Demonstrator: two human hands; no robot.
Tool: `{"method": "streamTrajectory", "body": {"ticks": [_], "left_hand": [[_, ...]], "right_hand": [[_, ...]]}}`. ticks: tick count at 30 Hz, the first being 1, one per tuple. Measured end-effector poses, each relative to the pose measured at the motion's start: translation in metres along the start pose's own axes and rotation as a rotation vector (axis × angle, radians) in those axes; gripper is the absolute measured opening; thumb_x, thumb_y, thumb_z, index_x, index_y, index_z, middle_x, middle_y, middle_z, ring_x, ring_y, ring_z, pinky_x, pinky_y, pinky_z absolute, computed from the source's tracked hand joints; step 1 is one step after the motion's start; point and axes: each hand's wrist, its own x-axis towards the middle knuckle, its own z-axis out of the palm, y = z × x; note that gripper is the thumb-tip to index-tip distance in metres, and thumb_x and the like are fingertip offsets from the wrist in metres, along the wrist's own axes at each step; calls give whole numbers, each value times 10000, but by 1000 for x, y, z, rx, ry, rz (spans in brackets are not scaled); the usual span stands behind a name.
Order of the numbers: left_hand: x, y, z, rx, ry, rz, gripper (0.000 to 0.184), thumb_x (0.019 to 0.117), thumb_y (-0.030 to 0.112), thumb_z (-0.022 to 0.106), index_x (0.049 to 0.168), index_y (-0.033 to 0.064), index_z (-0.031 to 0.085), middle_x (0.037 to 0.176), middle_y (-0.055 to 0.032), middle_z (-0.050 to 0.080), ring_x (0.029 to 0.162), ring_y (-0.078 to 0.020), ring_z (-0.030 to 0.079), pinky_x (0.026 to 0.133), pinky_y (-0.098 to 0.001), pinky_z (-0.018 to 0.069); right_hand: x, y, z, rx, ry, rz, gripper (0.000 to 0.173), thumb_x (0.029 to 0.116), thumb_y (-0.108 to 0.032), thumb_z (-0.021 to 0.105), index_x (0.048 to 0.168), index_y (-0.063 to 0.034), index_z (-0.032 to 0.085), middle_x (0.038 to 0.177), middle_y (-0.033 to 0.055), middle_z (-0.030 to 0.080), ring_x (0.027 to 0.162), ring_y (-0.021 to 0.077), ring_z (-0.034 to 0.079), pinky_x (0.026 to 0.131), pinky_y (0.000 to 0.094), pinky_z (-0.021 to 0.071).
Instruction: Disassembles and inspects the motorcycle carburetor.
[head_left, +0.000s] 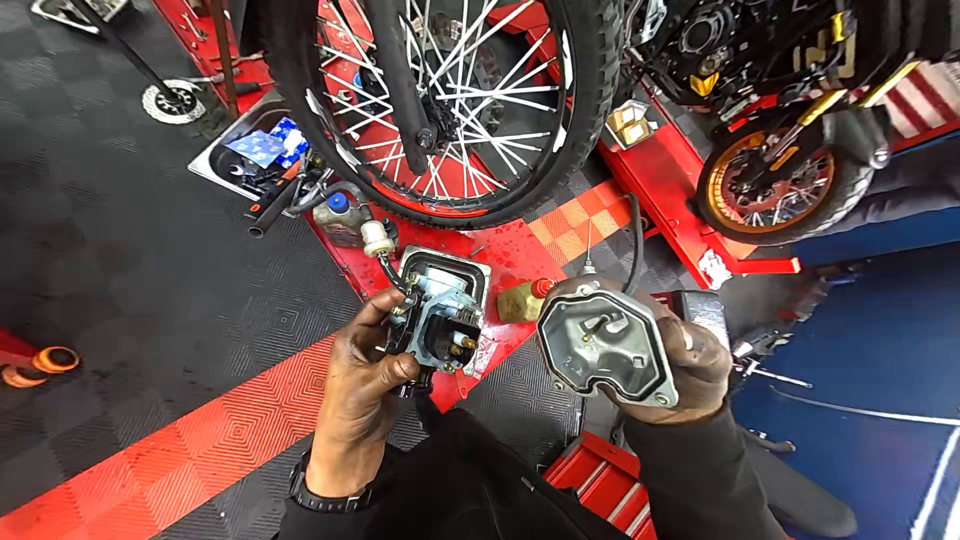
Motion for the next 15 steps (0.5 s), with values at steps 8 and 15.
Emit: {"method": "streamTrajectory", "body": {"ticks": [8, 15], "left_hand": [[-9, 1, 3, -277, -30, -49, 420, 877, 248, 796, 1260, 109, 699, 1146, -86, 735, 1003, -151, 726, 860, -323, 619], [-18, -6, 1, -422, 40, -76, 348, 872, 276, 795, 1172, 111, 736, 1085, -101, 749, 982, -179, 735, 852, -358, 622]], "right_hand": [[-1, -2, -3, -77, 27, 3, 426, 1006, -278, 589, 1365, -49, 611, 1159, 81, 708, 1008, 123, 696, 850, 287, 602], [0, 1, -6, -89, 56, 6, 453, 986, -323, 627, 1346, -48, 627, 1129, 97, 709, 961, 127, 696, 822, 284, 601]]}}
